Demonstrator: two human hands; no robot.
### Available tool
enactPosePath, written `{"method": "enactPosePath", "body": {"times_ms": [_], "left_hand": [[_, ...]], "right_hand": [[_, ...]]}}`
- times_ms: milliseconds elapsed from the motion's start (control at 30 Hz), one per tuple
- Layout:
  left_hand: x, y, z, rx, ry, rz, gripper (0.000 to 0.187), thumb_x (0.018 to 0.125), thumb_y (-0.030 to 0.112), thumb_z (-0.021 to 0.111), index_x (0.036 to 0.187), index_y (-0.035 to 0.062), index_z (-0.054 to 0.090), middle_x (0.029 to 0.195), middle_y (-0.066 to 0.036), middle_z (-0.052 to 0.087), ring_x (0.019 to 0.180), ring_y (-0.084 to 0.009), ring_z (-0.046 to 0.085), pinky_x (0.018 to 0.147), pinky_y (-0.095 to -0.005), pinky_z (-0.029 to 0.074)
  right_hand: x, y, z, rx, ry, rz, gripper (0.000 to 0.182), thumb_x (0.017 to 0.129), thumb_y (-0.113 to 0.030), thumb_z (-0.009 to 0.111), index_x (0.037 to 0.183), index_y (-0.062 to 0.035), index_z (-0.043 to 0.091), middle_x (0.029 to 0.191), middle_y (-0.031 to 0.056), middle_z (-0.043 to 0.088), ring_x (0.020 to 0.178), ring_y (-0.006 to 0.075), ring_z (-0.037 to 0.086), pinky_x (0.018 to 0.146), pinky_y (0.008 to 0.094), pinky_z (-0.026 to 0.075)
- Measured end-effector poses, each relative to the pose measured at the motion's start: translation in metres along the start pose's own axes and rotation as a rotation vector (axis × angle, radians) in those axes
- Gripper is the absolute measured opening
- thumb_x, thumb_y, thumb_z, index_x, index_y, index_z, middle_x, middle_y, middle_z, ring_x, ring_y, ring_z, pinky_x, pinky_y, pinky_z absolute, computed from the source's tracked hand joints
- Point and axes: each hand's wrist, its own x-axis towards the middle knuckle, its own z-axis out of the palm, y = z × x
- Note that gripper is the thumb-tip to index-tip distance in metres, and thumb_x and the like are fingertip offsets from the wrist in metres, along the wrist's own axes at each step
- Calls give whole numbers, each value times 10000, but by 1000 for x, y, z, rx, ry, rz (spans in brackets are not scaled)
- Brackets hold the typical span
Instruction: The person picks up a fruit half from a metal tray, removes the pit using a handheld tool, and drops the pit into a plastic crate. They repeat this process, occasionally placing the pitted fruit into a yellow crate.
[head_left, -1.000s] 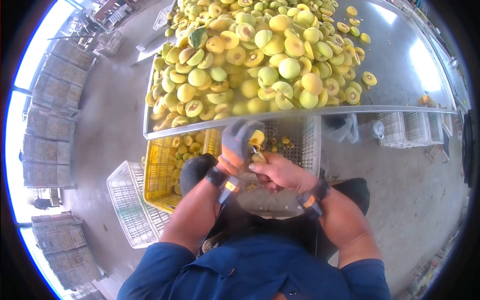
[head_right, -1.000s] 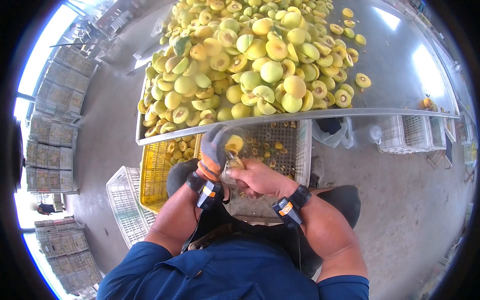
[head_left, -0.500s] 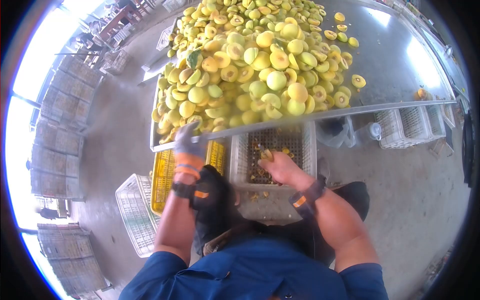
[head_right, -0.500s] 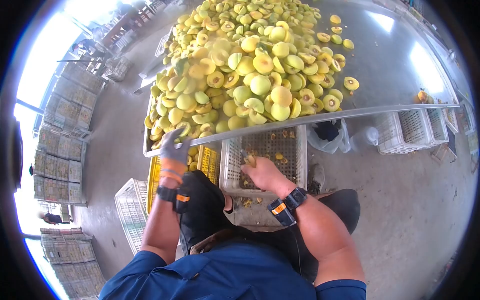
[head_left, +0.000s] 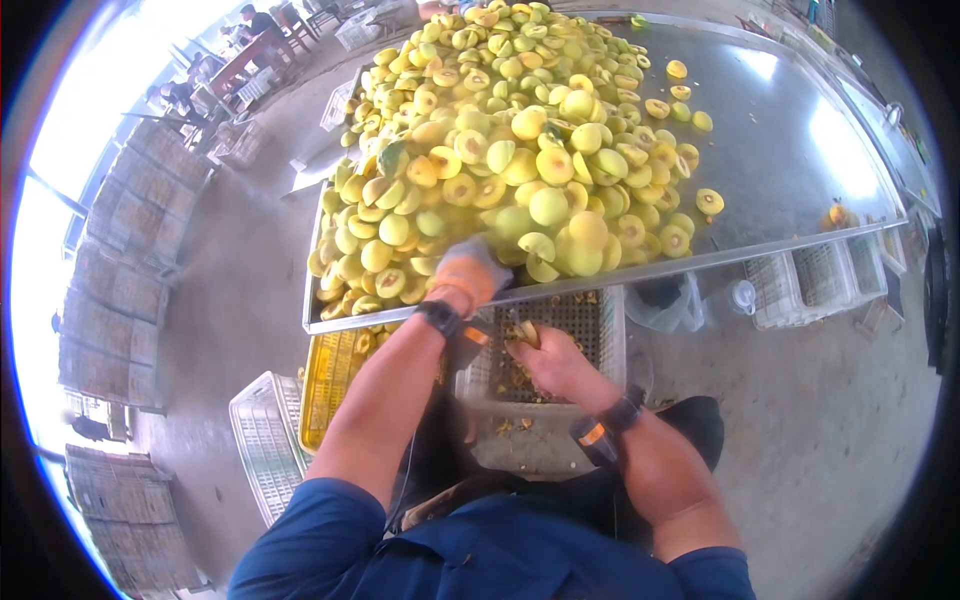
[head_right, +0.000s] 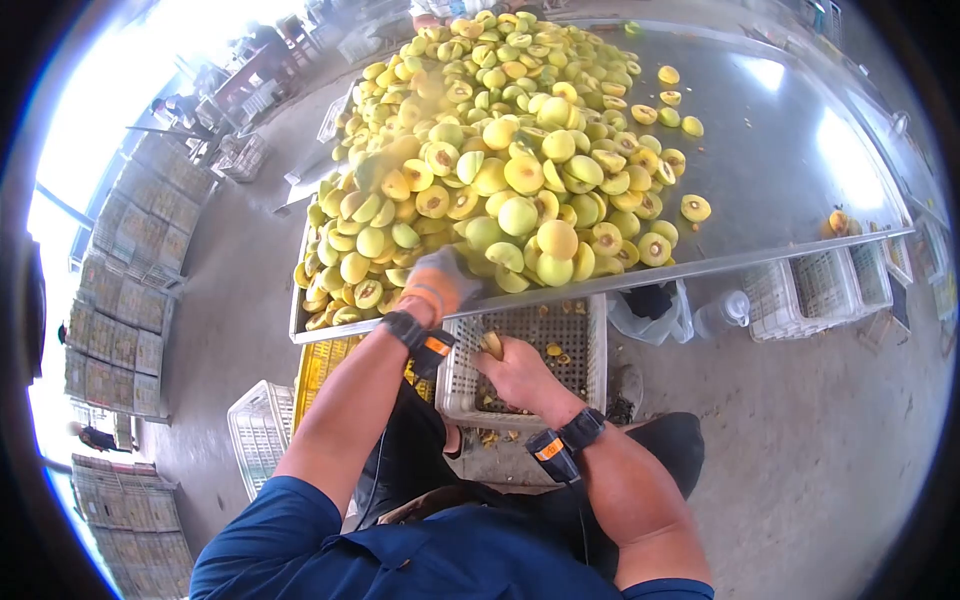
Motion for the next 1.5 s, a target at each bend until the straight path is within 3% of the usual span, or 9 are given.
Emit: {"method": "enactPosePath", "body": {"times_ms": [167, 233, 433, 567, 967, 1133, 1233, 1333, 1500], "left_hand": [[-22, -64, -12, -902, -97, 50, 440, 956, 256, 744, 1278, -41, 702, 1014, -140, 775, 894, -254, 758, 724, -398, 617], [-39, -80, -4, -761, 24, 357, 388, 956, 178, 744, 1283, -27, 705, 1065, -128, 768, 918, -244, 756, 754, -389, 620], [-74, -46, 24, -396, 321, 471, 417, 889, 81, 806, 1295, 37, 724, 1175, -122, 774, 1052, -263, 751, 915, -373, 595], [-84, -38, 37, -426, 356, 477, 383, 895, 10, 730, 1277, -5, 698, 1234, -224, 745, 1135, -401, 720, 986, -443, 575], [-100, -16, 47, -404, 597, 449, 362, 919, 85, 745, 1269, 6, 695, 1197, -183, 738, 1097, -345, 716, 984, -426, 565], [-94, -16, 56, -685, 445, 254, 269, 1026, 149, 622, 1232, -8, 695, 1079, -180, 746, 948, -309, 718, 887, -384, 567], [-104, 9, 44, -953, 357, 109, 287, 1073, 186, 549, 1218, -16, 692, 1018, -164, 740, 916, -257, 699, 853, -363, 552], [-109, 17, 35, -970, 364, 102, 288, 1085, 185, 529, 1214, -18, 688, 1010, -149, 736, 918, -222, 686, 847, -356, 546], [-111, 14, 42, -871, 411, 133, 255, 1068, 141, 536, 1201, -19, 682, 1048, -173, 721, 938, -292, 699, 854, -379, 555]], "right_hand": [[-8, -16, -7, 208, -32, -54, 307, 1044, -300, 660, 1047, 6, 689, 743, 66, 637, 564, 160, 594, 537, 342, 480], [-10, -27, -8, 360, -113, 2, 265, 1073, -270, 634, 1079, -9, 682, 755, -4, 602, 570, 87, 543, 518, 289, 448], [-6, -31, -3, 340, -115, 23, 265, 1063, -257, 635, 1084, 4, 677, 774, 5, 619, 572, 100, 558, 520, 298, 456], [-8, -31, -2, 275, -79, -11, 272, 1059, -257, 634, 1098, 9, 680, 790, 28, 645, 568, 114, 566, 522, 302, 462], [-10, -23, 9, 503, -197, 179, 171, 1072, -237, 596, 1006, -80, 587, 691, -35, 489, 501, 118, 486, 452, 342, 404], [-16, -34, 9, 752, -254, 396, 160, 1056, -209, 591, 946, -105, 539, 683, -31, 463, 499, 104, 442, 466, 331, 377], [-5, -10, 24, 494, -140, 166, 178, 1051, -198, 591, 910, -99, 545, 665, -24, 480, 495, 116, 447, 474, 348, 391], [1, 4, 18, 549, -267, 274, 174, 1031, -182, 592, 981, -22, 638, 724, 67, 633, 522, 168, 582, 491, 396, 475], [12, 23, 44, -25, 256, -375, 195, 1014, -170, 607, 919, -3, 642, 691, 95, 631, 506, 194, 574, 484, 403, 478]]}}
